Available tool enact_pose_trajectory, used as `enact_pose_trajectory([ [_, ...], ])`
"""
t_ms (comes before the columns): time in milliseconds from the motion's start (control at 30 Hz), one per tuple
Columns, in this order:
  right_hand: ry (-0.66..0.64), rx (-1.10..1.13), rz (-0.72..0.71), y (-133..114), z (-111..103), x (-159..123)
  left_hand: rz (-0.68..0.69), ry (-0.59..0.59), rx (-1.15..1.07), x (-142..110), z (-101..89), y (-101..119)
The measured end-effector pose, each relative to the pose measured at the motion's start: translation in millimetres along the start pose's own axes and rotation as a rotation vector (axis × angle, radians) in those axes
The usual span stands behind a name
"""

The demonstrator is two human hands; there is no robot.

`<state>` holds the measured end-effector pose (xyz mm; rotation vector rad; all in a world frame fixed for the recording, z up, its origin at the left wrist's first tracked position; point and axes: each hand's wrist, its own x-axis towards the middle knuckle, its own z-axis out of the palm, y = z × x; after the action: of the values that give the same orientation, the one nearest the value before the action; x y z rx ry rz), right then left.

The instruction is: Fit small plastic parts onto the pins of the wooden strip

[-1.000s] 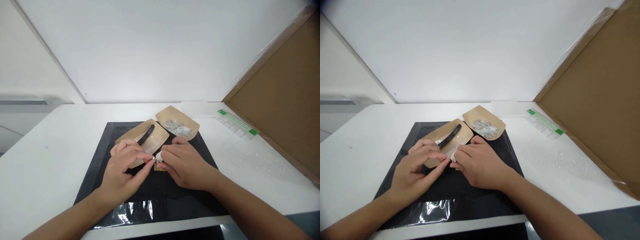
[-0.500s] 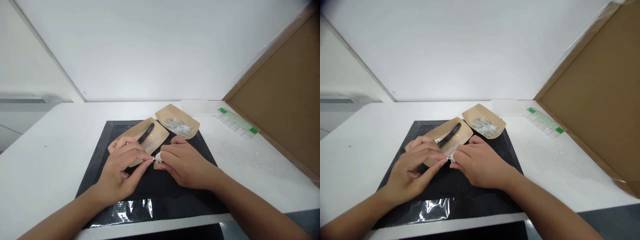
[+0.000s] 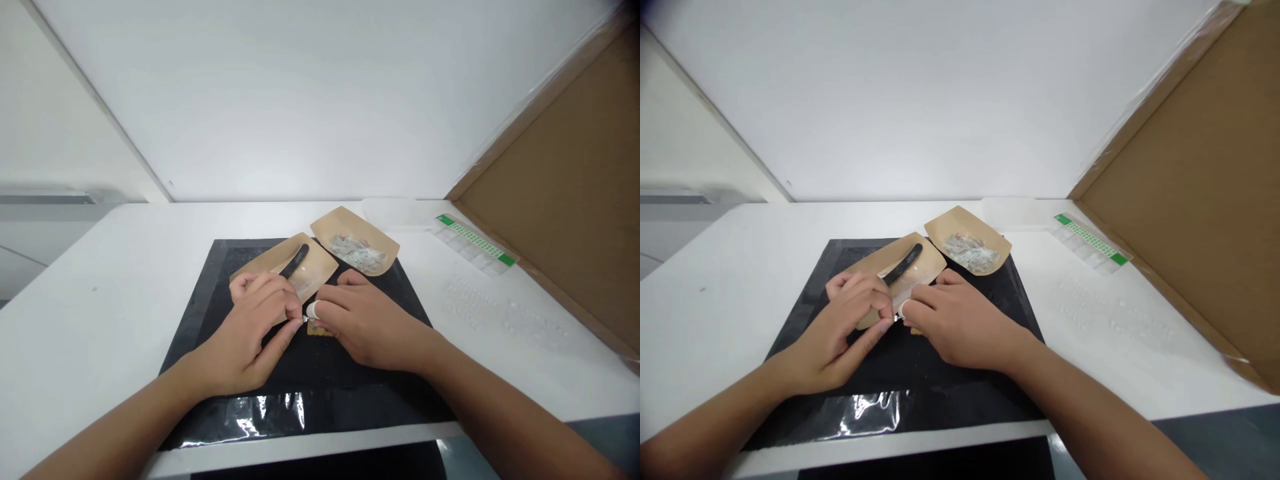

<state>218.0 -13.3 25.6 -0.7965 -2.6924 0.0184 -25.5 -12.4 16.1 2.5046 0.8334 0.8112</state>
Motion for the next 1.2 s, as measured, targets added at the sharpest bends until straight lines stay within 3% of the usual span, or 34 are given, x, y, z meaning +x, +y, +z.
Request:
enact_pose_trajectory([
  [200, -0.015, 0.087, 0.009, 0, -2, -1, 0.009, 0.02, -0.02, 1, 1.4, 2],
  [533, -0.036, 0.199, 0.006, -1, 1, -1, -0.002, 0.223, -0.004, 4, 7.4, 8],
  [1200, -0.148, 0.566, 0.05, 2, -12, -3, -0.151, 0.307, -0.455, -3, 15.4, 12],
])
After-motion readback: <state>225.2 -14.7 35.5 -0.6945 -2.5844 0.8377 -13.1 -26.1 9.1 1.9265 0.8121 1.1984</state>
